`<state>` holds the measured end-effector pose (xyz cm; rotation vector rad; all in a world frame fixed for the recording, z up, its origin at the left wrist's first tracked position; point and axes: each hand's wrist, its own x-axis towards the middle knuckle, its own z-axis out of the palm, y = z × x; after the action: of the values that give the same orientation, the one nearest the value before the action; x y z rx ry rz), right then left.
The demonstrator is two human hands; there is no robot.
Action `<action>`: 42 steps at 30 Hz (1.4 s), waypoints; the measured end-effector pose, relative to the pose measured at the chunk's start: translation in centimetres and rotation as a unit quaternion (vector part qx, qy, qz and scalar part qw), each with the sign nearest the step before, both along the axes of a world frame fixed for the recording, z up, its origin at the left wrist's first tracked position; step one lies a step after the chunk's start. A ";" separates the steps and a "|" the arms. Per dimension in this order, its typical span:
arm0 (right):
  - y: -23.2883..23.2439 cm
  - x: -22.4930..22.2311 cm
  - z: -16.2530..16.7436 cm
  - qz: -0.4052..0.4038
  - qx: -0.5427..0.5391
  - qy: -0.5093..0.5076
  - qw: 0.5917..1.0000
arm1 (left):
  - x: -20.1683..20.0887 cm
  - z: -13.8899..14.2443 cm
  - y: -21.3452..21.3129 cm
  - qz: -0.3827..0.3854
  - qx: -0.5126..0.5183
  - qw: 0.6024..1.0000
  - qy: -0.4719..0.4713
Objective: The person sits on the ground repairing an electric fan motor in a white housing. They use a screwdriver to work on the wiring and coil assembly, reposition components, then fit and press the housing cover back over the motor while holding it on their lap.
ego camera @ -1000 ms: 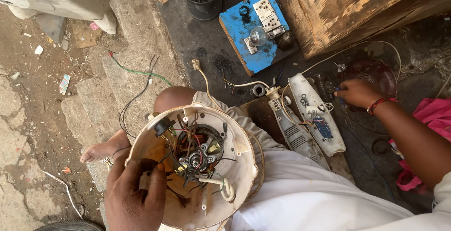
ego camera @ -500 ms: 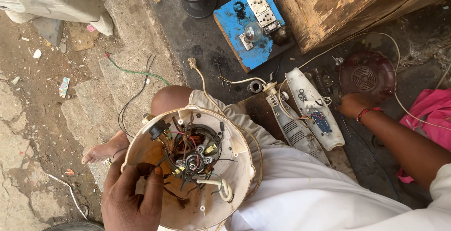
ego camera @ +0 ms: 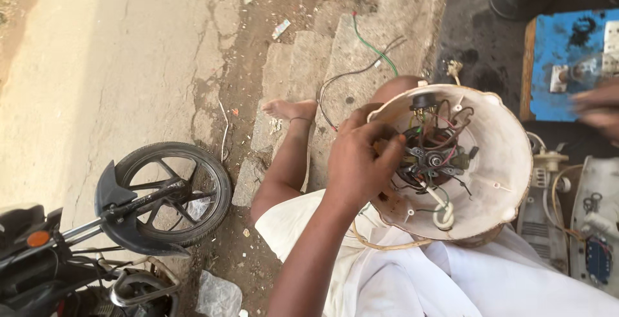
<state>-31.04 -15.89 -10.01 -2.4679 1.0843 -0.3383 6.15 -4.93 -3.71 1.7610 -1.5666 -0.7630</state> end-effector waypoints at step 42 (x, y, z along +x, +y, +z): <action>-1.4 21.3 9.2 0.316 -0.122 0.021 0.940 | -3.4 0.1 4.5 0.086 -0.044 0.988 -0.120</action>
<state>-9.78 -17.24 -0.83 -2.8839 0.2208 -0.2239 2.80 -0.43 -3.63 1.9489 -1.5490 -0.4036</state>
